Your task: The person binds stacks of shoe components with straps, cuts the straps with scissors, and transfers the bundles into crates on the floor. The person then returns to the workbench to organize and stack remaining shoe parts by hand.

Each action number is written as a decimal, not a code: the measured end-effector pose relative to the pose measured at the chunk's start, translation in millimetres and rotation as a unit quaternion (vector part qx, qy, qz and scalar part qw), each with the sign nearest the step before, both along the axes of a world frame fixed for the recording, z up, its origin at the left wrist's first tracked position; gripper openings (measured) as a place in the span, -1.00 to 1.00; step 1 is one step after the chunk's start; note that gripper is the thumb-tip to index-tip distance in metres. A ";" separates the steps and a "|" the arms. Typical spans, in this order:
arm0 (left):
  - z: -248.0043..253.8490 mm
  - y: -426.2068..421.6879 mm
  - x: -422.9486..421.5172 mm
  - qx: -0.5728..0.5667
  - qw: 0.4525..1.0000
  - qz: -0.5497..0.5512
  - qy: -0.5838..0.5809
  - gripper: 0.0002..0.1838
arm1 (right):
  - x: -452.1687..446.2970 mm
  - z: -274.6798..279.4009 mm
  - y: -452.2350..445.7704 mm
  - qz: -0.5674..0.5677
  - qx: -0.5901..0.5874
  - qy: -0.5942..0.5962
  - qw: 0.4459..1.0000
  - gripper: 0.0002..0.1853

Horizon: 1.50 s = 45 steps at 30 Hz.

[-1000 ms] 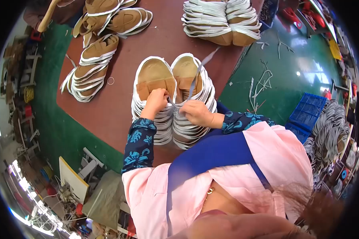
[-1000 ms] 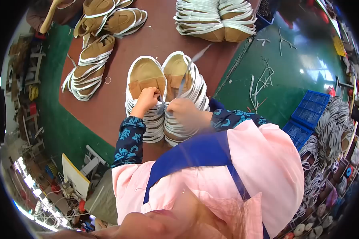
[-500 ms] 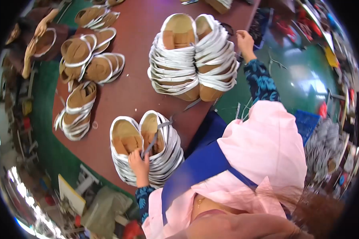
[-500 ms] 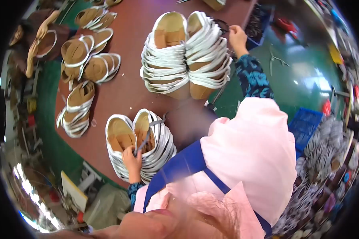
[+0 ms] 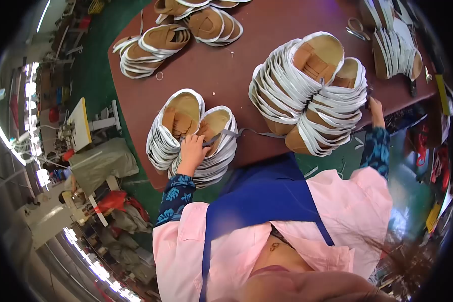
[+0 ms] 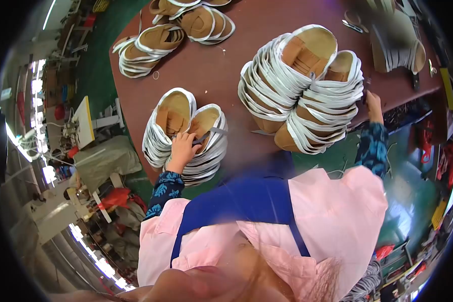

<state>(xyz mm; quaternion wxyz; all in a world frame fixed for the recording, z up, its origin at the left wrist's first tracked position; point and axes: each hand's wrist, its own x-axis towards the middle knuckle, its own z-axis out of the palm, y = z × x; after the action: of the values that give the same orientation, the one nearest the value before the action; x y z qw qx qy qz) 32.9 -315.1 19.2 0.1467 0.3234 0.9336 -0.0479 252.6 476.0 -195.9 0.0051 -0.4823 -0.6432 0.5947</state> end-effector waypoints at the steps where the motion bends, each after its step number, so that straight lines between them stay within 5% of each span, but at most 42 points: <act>1: 0.1 0.0 1.9 -0.020 1.000 -0.006 0.010 -0.53 | -10.9 51.0 -47.6 -0.102 -0.070 0.102 0.987 -0.71; 2: 3.9 5.4 1.9 -0.053 0.998 0.016 -0.017 -0.58 | -0.6 58.6 -58.2 -0.059 -0.070 0.210 0.973 -0.75; 4: -2.2 5.3 -0.3 -0.021 1.000 0.008 0.005 -0.66 | -6.6 127.2 -128.1 -0.041 0.103 0.159 0.981 -0.76; 7: 12.3 7.9 13.3 0.099 0.991 0.073 -0.060 -0.79 | -32.4 203.4 -234.4 0.091 0.139 0.227 0.960 -0.74; 9: 50.6 23.2 22.4 0.221 0.969 0.084 -0.079 -0.86 | -69.1 269.4 -317.5 0.180 0.060 0.123 0.974 -0.75; 10: 82.1 28.6 38.5 0.284 0.955 0.067 -0.060 -0.89 | -65.3 243.7 -349.2 0.111 -0.046 0.204 0.972 -0.73; 11: 104.9 29.7 52.8 0.346 0.936 0.049 -0.038 -0.91 | -89.9 260.3 -367.7 0.293 -0.262 0.233 0.890 -0.65; 13: 128.2 21.6 70.0 0.371 0.928 0.009 -0.022 -0.90 | -124.3 285.8 -445.9 0.491 -0.239 0.199 0.814 -0.28; 14: 132.8 14.3 78.0 0.381 0.925 -0.011 -0.014 -0.90 | -136.8 251.0 -464.3 0.577 -0.270 0.148 0.757 -0.26; 17: 131.1 -7.0 95.5 0.385 0.922 -0.039 0.004 -0.85 | -164.5 206.0 -531.5 0.661 -0.401 0.012 0.635 -0.23; 20: 119.9 -23.0 114.2 0.390 0.919 -0.049 0.021 -0.81 | -178.8 164.6 -593.2 0.645 -0.438 -0.057 0.624 -0.18; 23: 115.9 -34.2 120.1 0.425 0.904 -0.048 0.008 -0.78 | -182.4 188.9 -622.6 0.728 -0.343 0.143 0.576 -0.23; 26: 113.0 -39.9 122.3 0.446 0.894 -0.035 -0.032 -0.79 | -170.7 267.0 -625.9 0.775 -0.094 0.319 0.537 -0.34; 29: 111.6 -31.0 113.1 0.483 0.869 -0.051 -0.098 -0.83 | -138.0 265.8 -610.5 0.704 -0.007 0.322 0.633 -0.48; 33: 125.2 -1.5 91.7 0.480 0.797 -0.028 -0.364 -0.90 | -78.4 261.8 -567.1 0.508 -0.178 0.157 0.828 -0.62; 38: 135.3 65.4 70.6 0.367 0.753 -0.103 -0.536 -0.79 | 2.8 249.6 -505.9 0.270 0.072 0.211 0.937 -0.70; 40: 125.5 100.2 75.7 0.370 0.703 -0.080 -0.601 -0.77 | 25.9 242.8 -480.3 0.108 0.196 0.220 0.949 -0.70; 43: 123.1 180.2 93.7 0.353 0.634 -0.094 -0.682 -0.69 | 45.3 248.9 -420.0 -0.120 0.076 0.208 0.968 -0.76; 45: 153.2 255.2 116.6 0.303 0.615 -0.142 -0.714 -0.64 | 62.1 230.5 -366.1 -0.169 0.160 0.219 0.948 -0.76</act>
<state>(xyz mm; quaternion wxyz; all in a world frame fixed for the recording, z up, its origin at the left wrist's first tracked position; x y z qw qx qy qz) 149.5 -59.9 172.4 0.6522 0.4097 0.4379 0.4638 314.7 110.0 34.6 0.3234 -0.4343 -0.6220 0.5656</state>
